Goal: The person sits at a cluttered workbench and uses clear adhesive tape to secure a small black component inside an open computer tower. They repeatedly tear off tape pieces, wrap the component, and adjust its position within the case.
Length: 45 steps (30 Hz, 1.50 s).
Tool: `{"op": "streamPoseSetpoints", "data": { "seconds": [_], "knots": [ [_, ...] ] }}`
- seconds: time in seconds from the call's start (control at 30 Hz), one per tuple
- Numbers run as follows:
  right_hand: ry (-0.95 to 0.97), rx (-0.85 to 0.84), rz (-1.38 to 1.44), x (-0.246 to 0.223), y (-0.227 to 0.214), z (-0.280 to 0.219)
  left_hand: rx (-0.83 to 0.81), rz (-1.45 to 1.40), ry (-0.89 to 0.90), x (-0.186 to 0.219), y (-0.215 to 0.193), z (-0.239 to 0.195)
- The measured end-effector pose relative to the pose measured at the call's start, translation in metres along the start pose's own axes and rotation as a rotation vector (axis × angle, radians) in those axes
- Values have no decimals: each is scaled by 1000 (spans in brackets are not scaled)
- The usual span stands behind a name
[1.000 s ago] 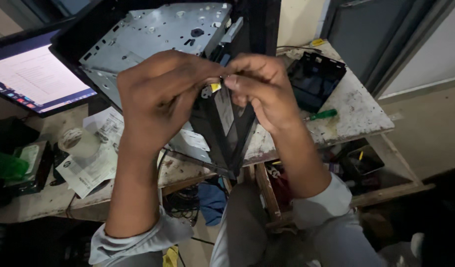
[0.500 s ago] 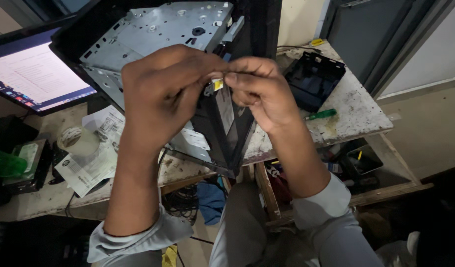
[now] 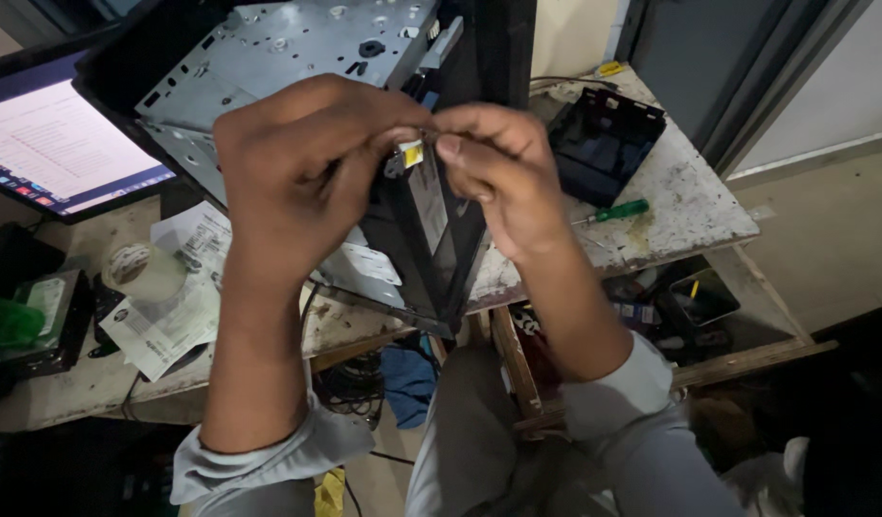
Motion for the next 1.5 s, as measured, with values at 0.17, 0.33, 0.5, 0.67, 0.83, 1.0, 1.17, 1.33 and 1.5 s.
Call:
{"op": "streamPoseSetpoints", "data": {
  "seconds": [0.17,0.33,0.5,0.67,0.83,1.0,1.17,1.33,1.5],
  "knots": [
    [-236,50,-218,-7,10,-10,37,-19,-20,-6,0,-6],
    [-359,140,-309,-10,17,-20,62,-55,-62,-12,0,-11],
    [-302,138,-239,-9,22,-19,81,-81,-83,-12,1,-12],
    [-117,-32,-217,-7,29,-4,76,-55,-115,-14,2,-12],
    [8,8,-187,-4,19,4,60,-26,-108,-13,0,-12],
    [12,0,-177,-2,18,3,80,11,-82,-12,-4,-14],
    [18,0,-166,3,12,2,85,123,20,-7,-8,-17],
    [-57,5,-135,8,5,3,39,210,98,-4,-10,-21],
    [-78,9,-124,11,1,3,-16,298,142,1,-4,-22]
  ]
}}
Point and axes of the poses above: each hand's wrist, its own z-axis towards the middle knuckle, its own y-axis out of the palm, x = y × z, the point moved 8 cm from there along z, towards the middle knuckle, and after that the axes turned 9 degrees about y, right-handed, at the moved point
